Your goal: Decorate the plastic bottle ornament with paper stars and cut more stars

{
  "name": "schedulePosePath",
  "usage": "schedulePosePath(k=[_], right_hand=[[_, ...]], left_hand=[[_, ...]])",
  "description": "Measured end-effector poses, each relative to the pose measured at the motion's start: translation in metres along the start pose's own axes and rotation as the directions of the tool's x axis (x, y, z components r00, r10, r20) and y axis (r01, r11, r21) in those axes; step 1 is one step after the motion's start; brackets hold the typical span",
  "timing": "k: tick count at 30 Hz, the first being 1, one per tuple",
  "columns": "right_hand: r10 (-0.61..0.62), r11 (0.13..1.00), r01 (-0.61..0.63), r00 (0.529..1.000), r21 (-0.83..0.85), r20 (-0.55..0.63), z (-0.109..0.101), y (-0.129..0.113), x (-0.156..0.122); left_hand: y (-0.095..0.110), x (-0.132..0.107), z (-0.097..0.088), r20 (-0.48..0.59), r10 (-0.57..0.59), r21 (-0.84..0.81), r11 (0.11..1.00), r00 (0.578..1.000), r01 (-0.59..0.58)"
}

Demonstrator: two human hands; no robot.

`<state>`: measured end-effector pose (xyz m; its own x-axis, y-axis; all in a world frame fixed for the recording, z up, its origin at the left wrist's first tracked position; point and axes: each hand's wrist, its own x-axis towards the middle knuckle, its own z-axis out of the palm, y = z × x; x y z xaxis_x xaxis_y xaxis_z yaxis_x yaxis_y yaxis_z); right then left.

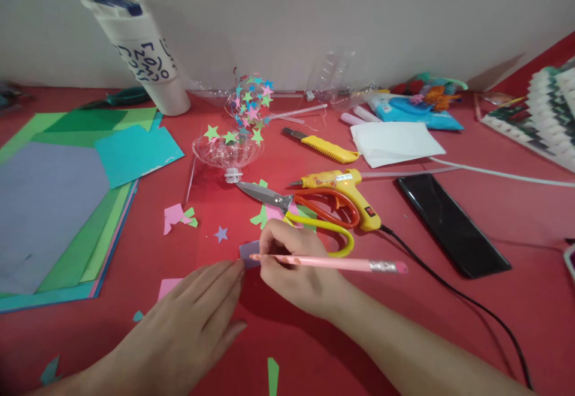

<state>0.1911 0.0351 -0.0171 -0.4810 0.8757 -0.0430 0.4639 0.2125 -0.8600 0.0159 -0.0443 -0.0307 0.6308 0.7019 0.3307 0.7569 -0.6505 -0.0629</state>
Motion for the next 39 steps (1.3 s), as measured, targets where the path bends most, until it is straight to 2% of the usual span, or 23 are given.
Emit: schedulePosePath(k=[9, 14, 20, 26, 39], right_hand=[[0.000, 1.000, 0.000, 1.000, -0.024, 0.001, 0.0009, -0.0020, -0.0021], [0.091, 0.992, -0.094, 0.995, 0.082, 0.049, 0.0040, -0.0057, -0.0032], [0.033, 0.999, -0.034, 0.999, 0.021, 0.043, 0.0029, -0.0029, -0.0020], [0.046, 0.998, -0.044, 0.998, -0.044, 0.047, 0.0003, -0.0033, -0.0010], [0.018, 1.000, -0.017, 0.996, -0.007, 0.086, -0.0001, -0.0032, -0.0003]], left_hand=[[0.0005, -0.0014, -0.0010, 0.022, 0.012, 0.004, 1.000, 1.000, -0.012], [0.0016, -0.0010, -0.0018, -0.027, -0.021, -0.016, 1.000, 0.999, 0.021], [0.0035, -0.0010, -0.0034, -0.001, -0.057, -0.051, 0.997, 0.998, 0.057], [0.0025, -0.0011, -0.0022, 0.023, -0.056, -0.077, 0.995, 0.998, 0.057], [0.0031, -0.0018, -0.0016, -0.007, -0.061, -0.071, 0.996, 0.998, 0.061]])
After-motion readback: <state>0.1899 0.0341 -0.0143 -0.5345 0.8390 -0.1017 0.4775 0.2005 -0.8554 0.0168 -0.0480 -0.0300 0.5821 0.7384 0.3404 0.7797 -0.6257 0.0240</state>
